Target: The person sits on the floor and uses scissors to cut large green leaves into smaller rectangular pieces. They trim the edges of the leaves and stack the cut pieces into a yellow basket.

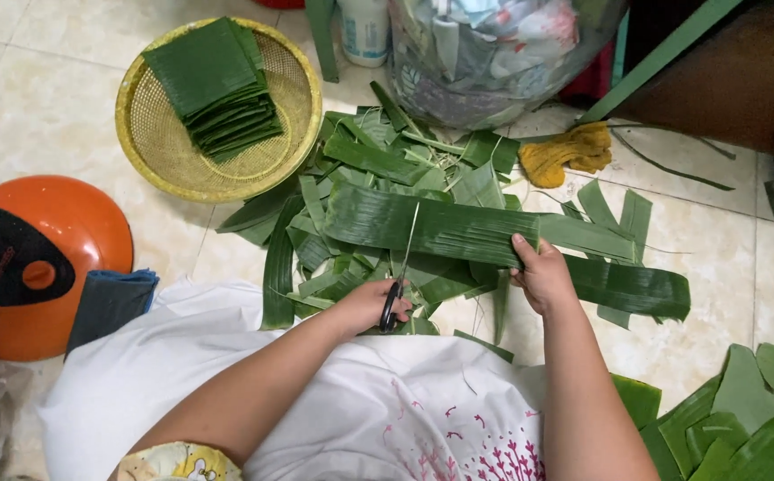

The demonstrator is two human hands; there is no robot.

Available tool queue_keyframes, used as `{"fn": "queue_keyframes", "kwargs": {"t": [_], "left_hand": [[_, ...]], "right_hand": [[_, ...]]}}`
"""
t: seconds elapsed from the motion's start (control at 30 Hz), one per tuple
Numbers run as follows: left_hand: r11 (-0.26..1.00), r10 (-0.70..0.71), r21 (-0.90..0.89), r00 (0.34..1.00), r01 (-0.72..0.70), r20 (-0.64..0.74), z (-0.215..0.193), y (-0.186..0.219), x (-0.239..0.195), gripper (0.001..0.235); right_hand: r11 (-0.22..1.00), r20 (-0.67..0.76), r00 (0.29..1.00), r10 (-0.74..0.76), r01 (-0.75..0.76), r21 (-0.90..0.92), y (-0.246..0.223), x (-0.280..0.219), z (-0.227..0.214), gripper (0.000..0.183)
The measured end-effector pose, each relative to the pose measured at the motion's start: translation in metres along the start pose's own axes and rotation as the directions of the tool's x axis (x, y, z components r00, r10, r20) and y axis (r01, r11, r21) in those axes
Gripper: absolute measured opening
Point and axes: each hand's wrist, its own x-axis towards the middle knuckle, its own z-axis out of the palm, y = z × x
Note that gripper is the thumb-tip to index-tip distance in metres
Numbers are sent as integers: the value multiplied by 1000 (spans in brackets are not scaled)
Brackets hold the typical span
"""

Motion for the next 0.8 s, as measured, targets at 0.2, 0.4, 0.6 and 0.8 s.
{"fn": "queue_keyframes", "kwargs": {"t": [0.2, 0.4, 0.6, 0.8], "left_hand": [[999, 6, -49, 999, -4, 48, 1, -1, -4, 56], [992, 8, -126, 998, 0, 69, 1, -15, 5, 55], [983, -19, -183, 1000, 22, 17, -3, -18, 12, 54], [985, 16, -174, 1000, -13, 16, 0, -19, 10, 52]], "right_hand": [[1000, 8, 1000, 9, -9, 27, 7, 6, -3, 17], [1000, 37, 999, 3, -4, 20, 8, 5, -5, 15], [997, 73, 997, 19, -14, -74, -2, -10, 7, 14], [999, -71, 996, -46, 45, -18, 20, 13, 1, 21]]}}
